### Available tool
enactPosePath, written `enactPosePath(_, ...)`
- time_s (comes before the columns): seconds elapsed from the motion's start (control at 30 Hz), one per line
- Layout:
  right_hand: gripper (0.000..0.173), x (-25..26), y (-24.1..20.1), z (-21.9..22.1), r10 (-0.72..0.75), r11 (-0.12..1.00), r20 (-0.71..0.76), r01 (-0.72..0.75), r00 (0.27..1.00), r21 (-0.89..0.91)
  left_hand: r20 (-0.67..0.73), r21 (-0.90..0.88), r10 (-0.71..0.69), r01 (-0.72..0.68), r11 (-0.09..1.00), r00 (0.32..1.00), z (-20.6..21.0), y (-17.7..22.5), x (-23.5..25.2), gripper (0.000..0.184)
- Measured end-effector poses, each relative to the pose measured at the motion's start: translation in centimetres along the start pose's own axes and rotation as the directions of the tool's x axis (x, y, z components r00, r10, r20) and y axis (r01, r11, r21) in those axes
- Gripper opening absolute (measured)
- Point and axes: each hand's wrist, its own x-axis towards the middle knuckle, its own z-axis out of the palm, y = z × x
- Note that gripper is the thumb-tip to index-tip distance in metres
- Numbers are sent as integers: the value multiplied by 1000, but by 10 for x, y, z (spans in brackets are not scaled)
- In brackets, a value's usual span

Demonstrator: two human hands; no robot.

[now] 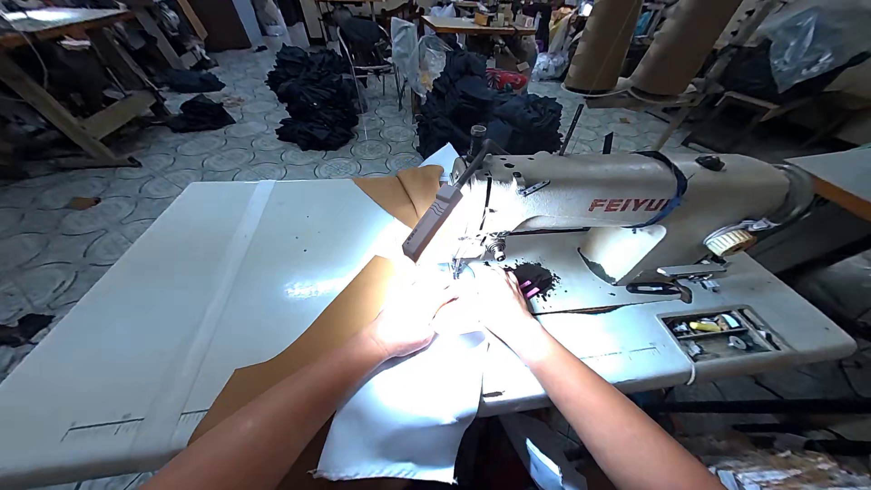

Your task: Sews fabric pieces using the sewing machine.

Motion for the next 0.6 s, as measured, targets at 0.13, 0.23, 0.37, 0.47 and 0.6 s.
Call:
enactPosePath(0.13, 40, 0, 2, 6, -30, 1000, -68, 30, 997, -11, -10, 2, 16, -16, 1000, 1000, 0, -1, -1, 49)
enactPosePath(0.23, 37, 0, 4, 8, -36, 999, -94, 38, 995, 16, -40, 17, 38, -37, 999, 998, 1, -3, -1, 49)
enactPosePath(0.37, 36, 1, 4, 7, -33, 999, -89, 35, 995, 15, 4, -9, 1, -1, 1000, 1000, 1, -3, 0, 50)
enactPosePath(0.47, 33, 6, 10, 15, -21, 999, -109, 24, 994, 25, 54, 17, 4, -5, 1000, 999, -3, -5, 3, 49)
enactPosePath(0.6, 28, 7, 16, 24, -59, 995, -211, 75, 976, 70, 157, -35, 78, -73, 997, 984, -20, -9, 2, 69)
